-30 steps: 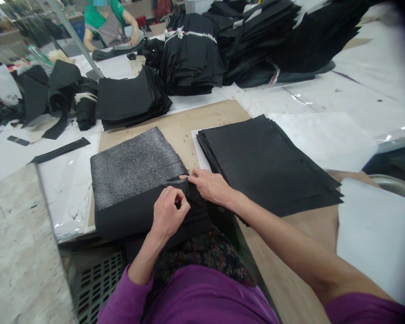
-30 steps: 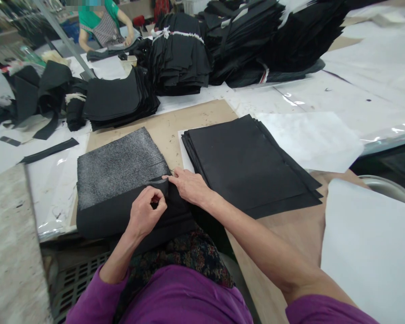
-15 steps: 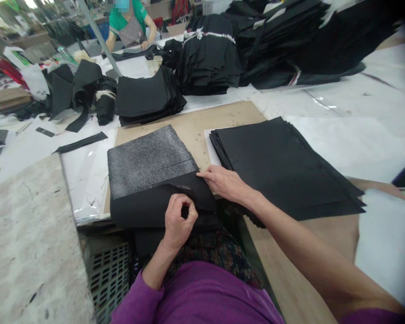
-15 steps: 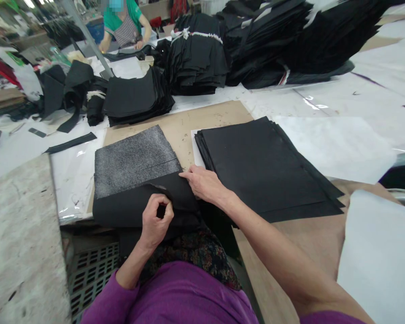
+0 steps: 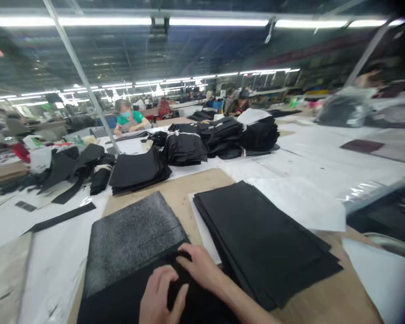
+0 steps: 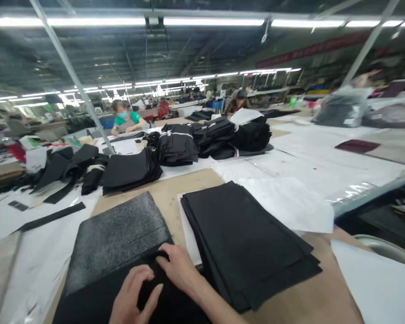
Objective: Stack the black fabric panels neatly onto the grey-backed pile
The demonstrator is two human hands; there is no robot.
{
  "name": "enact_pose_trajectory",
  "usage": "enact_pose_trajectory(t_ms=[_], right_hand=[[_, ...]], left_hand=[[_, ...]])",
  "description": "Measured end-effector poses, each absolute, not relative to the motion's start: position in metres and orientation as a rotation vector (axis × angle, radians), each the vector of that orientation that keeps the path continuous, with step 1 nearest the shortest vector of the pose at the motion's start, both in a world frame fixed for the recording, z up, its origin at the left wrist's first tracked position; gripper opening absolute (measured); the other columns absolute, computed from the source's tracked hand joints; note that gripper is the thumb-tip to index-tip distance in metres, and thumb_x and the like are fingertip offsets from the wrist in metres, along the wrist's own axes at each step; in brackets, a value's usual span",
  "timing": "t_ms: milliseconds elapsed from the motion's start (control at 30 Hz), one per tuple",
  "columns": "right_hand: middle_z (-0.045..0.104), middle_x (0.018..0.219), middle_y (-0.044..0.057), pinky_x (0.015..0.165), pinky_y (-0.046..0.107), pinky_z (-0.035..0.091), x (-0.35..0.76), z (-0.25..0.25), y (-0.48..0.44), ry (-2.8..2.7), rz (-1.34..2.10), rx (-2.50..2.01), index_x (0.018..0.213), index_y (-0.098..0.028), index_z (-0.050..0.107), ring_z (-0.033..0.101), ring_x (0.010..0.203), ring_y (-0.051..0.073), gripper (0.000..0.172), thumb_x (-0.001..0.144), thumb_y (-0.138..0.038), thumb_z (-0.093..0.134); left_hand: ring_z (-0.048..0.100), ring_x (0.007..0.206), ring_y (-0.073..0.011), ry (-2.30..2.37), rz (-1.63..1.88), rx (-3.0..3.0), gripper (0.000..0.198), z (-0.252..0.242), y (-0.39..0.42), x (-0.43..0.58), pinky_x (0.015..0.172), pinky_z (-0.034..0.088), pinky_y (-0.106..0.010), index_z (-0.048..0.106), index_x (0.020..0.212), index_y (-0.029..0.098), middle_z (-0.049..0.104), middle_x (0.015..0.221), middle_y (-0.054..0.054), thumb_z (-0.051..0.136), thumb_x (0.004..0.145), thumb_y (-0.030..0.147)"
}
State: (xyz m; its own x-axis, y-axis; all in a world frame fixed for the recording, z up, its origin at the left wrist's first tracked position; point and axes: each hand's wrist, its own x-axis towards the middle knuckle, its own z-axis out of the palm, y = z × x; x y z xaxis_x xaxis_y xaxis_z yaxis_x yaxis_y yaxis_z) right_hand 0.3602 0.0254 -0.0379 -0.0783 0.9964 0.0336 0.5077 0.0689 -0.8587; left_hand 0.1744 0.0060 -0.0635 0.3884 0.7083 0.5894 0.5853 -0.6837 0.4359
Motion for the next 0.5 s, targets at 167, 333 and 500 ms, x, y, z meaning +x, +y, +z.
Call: enact_pose_trajectory(t_ms=[167,333,500], right_hand=[[0.075,0.104,-0.003,0.089,0.031,0.051,0.365,-0.041,0.015,-1.696,0.895,-1.264,0.103,-0.032,0.072,0.069,0.097,0.02,0.02,0.09,-0.024,0.059],[0.073,0.101,0.0,0.084,0.026,0.05,0.362,-0.044,0.006,-1.729,0.828,-1.324,0.105,-0.028,0.071,0.067,0.093,0.018,0.02,0.096,-0.027,0.053],[0.072,0.111,-0.003,0.088,0.025,0.048,0.36,-0.041,0.007,-1.71,0.859,-1.318,0.113,-0.032,0.068,0.066,0.102,0.017,0.027,0.095,-0.021,0.051]], left_hand=[[0.067,0.115,-0.0308,1.186,0.989,2.453,0.054,-0.045,0.059,0.15,0.099,0.059,-0.048,0.062,0.129,0.03,0.068,0.128,-0.009,0.075,0.077,0.038],[0.068,0.115,-0.0241,1.086,0.357,2.325,0.044,-0.04,0.082,0.146,0.106,0.053,-0.036,0.069,0.125,0.032,0.072,0.126,-0.001,0.068,0.081,0.035],[0.071,0.109,-0.0254,1.197,0.231,2.395,0.039,-0.06,0.089,0.085,0.1,0.057,-0.033,0.073,0.118,0.037,0.075,0.119,0.003,0.067,0.08,0.047]])
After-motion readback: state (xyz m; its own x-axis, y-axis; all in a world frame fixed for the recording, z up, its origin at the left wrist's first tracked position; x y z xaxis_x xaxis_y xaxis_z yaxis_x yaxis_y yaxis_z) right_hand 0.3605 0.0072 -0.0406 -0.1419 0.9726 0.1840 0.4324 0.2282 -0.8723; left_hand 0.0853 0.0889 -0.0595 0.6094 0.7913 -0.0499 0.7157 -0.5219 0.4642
